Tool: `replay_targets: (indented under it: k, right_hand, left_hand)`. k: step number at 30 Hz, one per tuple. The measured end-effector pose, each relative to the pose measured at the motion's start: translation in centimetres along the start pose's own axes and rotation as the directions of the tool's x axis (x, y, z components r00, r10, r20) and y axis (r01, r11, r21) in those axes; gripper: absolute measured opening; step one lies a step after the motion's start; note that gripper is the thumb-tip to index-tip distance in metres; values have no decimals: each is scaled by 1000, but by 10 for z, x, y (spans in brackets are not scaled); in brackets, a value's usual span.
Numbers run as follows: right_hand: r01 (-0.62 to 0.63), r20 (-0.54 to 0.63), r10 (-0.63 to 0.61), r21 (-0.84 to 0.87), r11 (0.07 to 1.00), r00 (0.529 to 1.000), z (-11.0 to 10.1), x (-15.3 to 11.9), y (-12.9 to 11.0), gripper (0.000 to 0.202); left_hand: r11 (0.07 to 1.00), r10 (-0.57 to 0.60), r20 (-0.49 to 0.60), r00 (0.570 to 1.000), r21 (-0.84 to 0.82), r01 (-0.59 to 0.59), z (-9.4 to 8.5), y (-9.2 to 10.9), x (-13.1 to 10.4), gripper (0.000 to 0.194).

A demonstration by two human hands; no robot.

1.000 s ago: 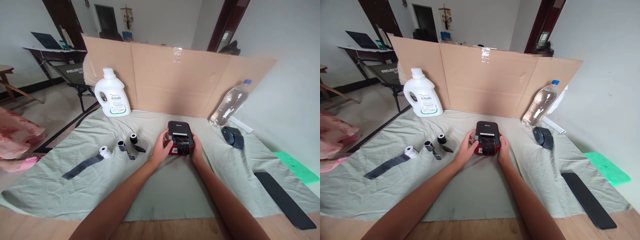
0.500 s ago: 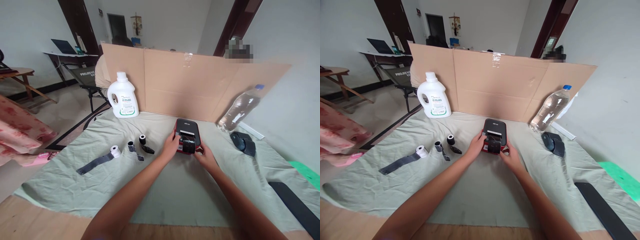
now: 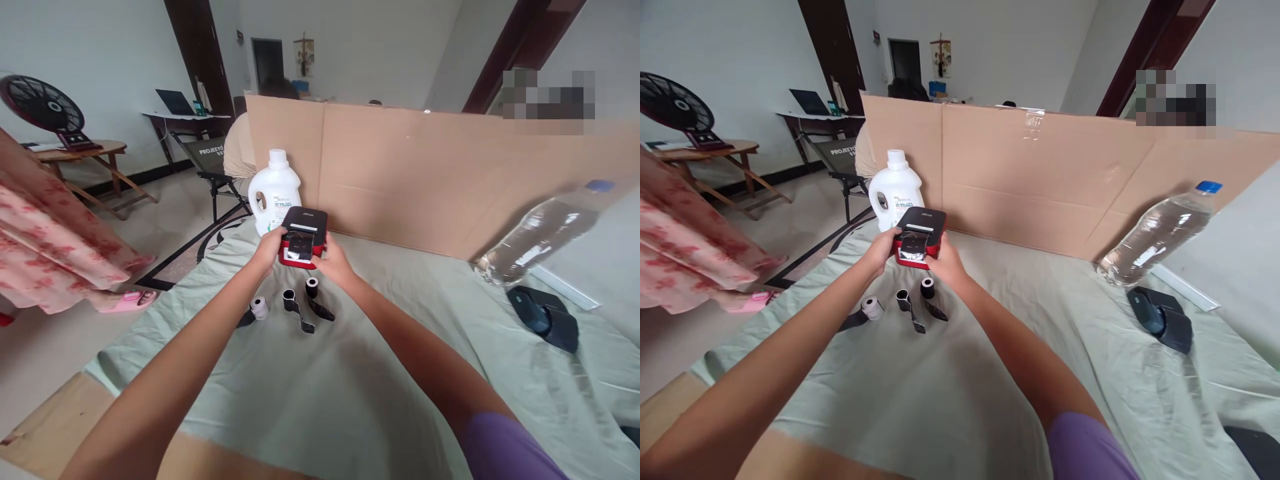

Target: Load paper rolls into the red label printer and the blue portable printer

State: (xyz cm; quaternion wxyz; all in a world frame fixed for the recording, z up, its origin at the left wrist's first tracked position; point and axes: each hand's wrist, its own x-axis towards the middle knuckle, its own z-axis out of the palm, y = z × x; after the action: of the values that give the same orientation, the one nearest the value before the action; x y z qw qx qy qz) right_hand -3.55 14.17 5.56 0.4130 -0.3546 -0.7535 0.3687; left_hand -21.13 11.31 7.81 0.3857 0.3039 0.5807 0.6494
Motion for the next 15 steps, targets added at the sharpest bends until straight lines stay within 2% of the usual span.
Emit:
replay_targets:
  k: [3, 6, 11, 15]
  right_hand:
    - [-68, 74, 73, -78, 995, 995, 30, 9, 6, 59]
    - [-102, 103, 114, -121, 987, 988, 45, 10, 8, 53]
    - [-138, 94, 156, -175, 975, 983, 50, 12, 9, 48]
    - [-132, 111, 159, -219, 967, 981, 49, 16, 12, 46]
  left_hand:
    - [998, -56, -52, 997, 38, 58, -27, -15, 11, 18]
    - [994, -89, -77, 993, 61, 94, -40, -25, 17, 16]
    - [990, -100, -88, 991, 89, 108, -42, -32, 23, 16]
    - [990, -45, -71, 996, 131, 54, -40, -38, 25, 16]
